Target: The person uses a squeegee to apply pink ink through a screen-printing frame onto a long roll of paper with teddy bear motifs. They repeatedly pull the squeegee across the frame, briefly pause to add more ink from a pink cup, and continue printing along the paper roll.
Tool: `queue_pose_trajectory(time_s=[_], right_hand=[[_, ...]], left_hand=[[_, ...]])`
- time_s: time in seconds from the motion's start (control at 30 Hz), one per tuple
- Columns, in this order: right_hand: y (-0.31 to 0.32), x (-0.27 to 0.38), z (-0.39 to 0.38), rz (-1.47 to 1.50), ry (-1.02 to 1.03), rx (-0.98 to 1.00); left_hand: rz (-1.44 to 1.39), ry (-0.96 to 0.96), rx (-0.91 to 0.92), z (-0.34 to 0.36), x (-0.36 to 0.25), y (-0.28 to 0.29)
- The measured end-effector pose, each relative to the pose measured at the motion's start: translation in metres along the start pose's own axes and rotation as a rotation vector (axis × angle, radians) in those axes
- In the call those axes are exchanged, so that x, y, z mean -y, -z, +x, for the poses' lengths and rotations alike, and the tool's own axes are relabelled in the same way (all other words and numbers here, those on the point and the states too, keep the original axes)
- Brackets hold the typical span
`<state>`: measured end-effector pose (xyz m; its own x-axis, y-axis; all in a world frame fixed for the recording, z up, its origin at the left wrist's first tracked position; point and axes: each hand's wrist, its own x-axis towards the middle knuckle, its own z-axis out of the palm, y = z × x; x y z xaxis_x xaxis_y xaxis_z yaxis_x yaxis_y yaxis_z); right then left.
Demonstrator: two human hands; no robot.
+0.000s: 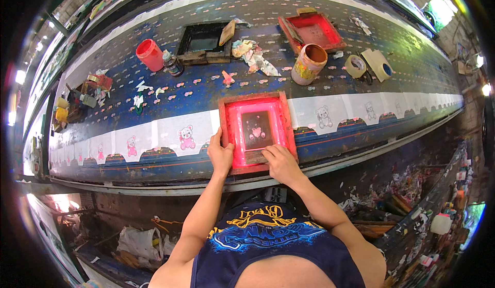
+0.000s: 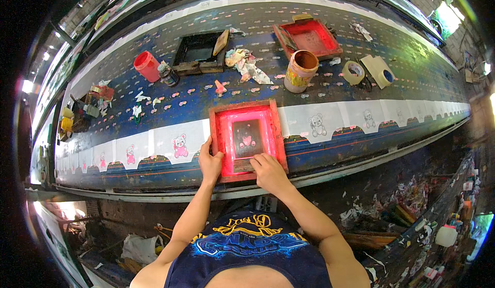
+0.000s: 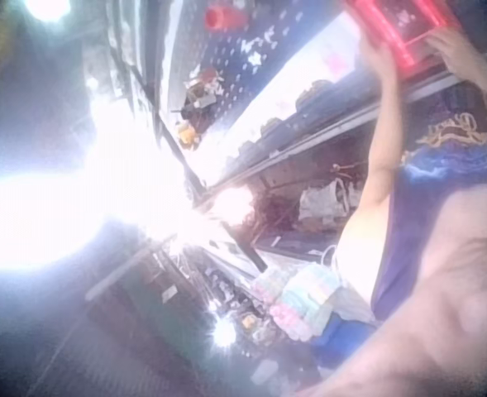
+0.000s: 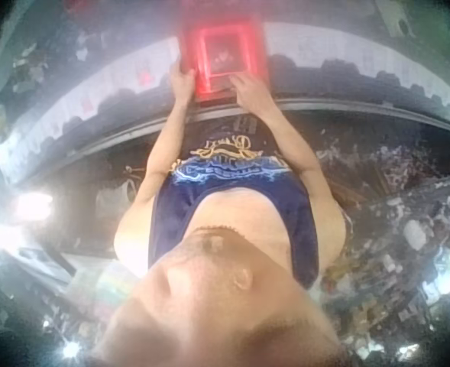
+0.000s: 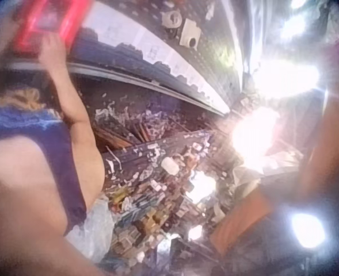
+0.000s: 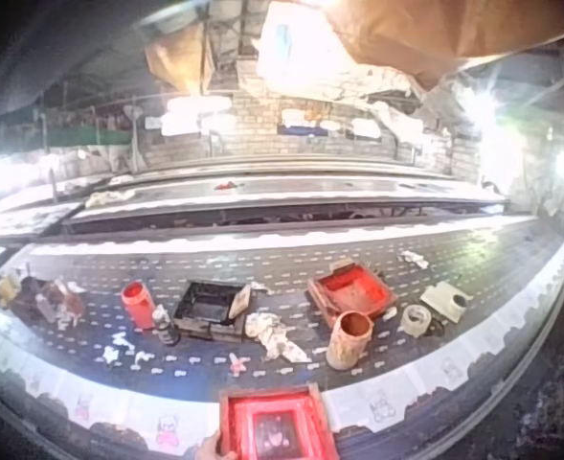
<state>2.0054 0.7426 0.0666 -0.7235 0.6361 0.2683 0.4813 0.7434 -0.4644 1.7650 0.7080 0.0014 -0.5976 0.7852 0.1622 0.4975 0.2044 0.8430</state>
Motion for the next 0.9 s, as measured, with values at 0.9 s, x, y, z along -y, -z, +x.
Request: queue_pose_trajectory(time_s=[0.9], right_hand=[[0.030,-0.042,0.043,-0.460,-0.453,0.173]], left_hand=[[0.008,-0.016,0.001,0.002,0.000,-0.001]])
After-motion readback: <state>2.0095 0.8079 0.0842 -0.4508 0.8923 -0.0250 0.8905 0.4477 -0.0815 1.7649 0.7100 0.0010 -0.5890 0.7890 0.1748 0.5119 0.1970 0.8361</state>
